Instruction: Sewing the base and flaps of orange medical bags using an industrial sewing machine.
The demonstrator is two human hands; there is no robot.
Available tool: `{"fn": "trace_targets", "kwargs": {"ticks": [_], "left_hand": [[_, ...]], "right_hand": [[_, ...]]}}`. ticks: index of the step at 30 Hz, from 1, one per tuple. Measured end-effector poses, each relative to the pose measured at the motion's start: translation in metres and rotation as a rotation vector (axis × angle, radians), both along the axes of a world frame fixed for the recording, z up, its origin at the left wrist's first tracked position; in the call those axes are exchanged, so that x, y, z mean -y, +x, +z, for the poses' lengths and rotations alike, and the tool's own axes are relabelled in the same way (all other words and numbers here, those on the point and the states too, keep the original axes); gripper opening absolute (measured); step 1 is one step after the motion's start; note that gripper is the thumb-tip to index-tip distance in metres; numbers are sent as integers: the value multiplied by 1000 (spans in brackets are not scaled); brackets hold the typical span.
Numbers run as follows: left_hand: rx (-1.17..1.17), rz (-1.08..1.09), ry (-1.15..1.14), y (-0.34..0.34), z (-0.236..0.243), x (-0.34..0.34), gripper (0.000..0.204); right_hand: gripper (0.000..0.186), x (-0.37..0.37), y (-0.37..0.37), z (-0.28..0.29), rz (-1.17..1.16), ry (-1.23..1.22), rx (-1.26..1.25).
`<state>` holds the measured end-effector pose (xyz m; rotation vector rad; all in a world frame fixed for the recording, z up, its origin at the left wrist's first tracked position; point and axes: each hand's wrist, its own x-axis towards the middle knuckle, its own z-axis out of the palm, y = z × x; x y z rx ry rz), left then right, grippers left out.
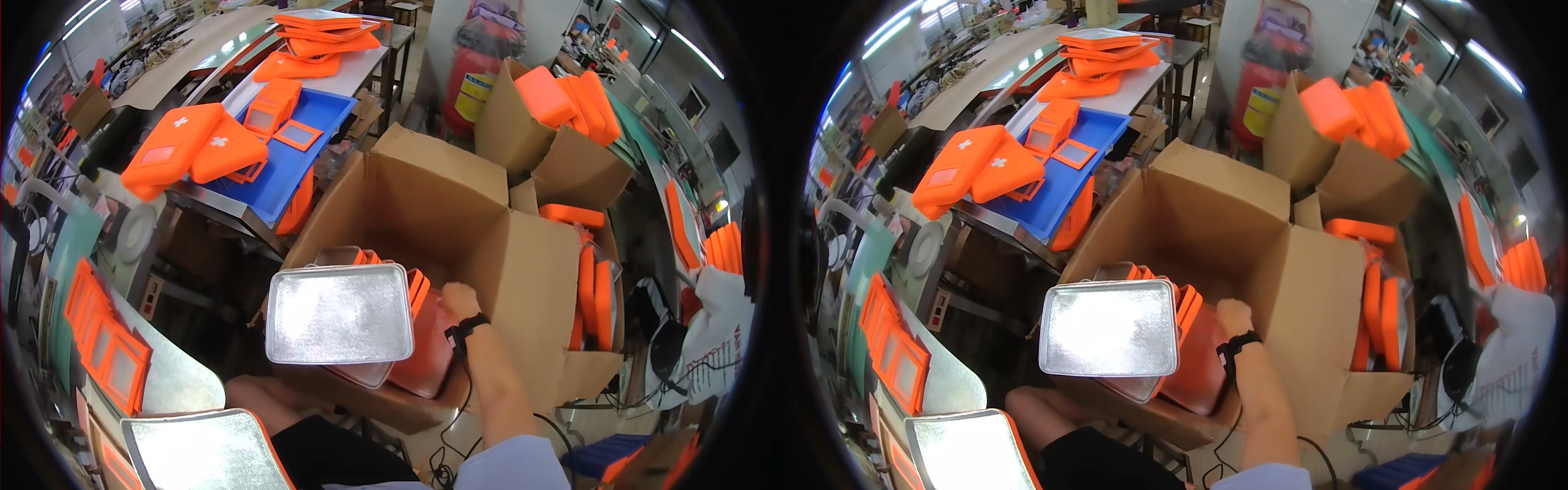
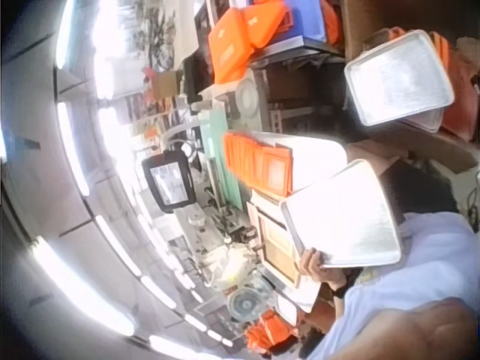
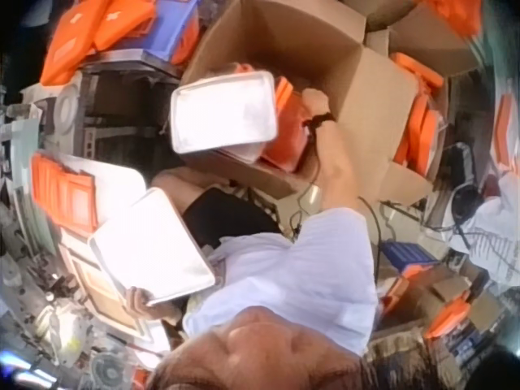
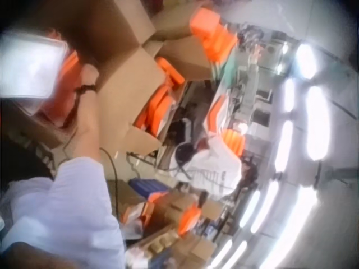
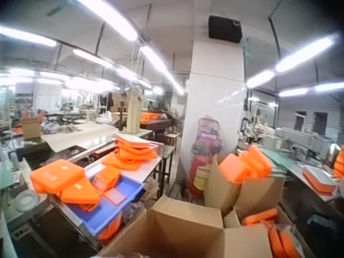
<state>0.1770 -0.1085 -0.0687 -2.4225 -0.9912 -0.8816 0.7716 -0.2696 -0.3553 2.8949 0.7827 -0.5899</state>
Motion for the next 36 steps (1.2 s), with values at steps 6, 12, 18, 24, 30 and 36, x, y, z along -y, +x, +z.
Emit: {"fn": "trace_targets", "kwargs": {"ticks": [6,12,18,24,30,36], "left_hand": [[-26,-32,28,5,3,0,30],[7,-21,16,5,0,0,29],[33,-43,5,-6,-6,0,19],[62,-26,-20,-1,-1,6,4],[84,38,-47,-5,-3,12,7],[123,-6,-72,-3,6,15,11]], "right_hand": [[17,13,22,110,-15,65,552],[16,18,-3,249,-226,384,860],[25,4,-39,199,-463,1317,54],[42,-39,-158,83,-479,1348,-4],[65,-44,-195,53,-547,1517,-352],[62,-47,-189,93,-482,1453,-290]]}}
